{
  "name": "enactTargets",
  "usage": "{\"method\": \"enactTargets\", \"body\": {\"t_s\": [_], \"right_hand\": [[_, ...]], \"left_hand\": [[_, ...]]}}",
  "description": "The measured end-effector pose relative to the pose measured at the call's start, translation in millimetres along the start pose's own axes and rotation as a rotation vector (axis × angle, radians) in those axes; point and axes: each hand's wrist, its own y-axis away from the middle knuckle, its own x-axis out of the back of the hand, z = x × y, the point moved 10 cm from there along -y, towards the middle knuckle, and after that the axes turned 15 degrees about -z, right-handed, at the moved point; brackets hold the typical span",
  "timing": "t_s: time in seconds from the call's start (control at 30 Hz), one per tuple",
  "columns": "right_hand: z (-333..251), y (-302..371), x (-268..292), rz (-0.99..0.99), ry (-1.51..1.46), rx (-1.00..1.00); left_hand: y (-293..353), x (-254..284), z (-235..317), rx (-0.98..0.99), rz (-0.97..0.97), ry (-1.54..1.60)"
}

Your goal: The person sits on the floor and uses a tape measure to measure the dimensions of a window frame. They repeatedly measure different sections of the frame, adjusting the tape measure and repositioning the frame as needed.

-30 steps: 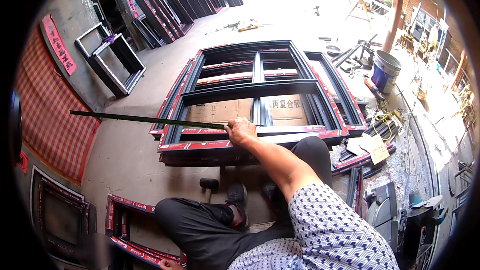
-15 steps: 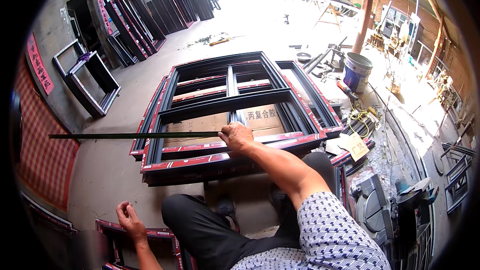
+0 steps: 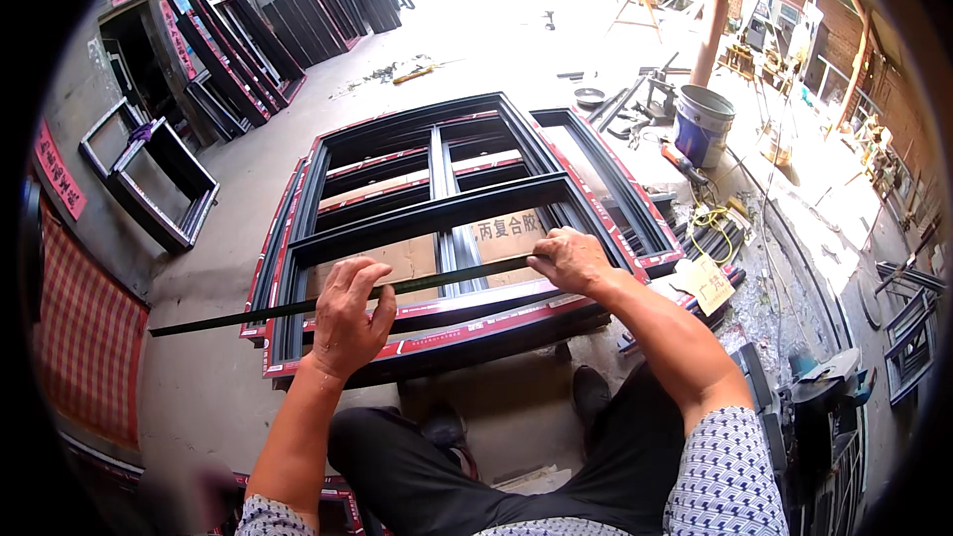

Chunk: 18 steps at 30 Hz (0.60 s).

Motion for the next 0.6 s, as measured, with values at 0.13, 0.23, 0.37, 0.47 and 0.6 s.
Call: {"method": "enactTargets", "body": {"t_s": [0.13, 0.23, 0.37, 0.47, 0.6], "right_hand": [[35, 24, 23, 0.009, 0.027, -0.018], [66, 44, 31, 0.016, 0.046, -0.031], [103, 59, 29, -0.015, 0.046, -0.077], [126, 62, 23, -0.068, 0.058, -0.117], [160, 68, 23, -0.147, -0.003, -0.166]], "left_hand": [[-40, -51, -4, 0.007, -0.159, -0.050], [-47, -94, -11, 0.030, -0.255, -0.061], [-37, -130, -25, 0.084, -0.352, -0.052], [-26, -145, -35, 0.106, -0.424, -0.014], [-20, -168, -49, 0.125, -0.465, 0.003]]}}
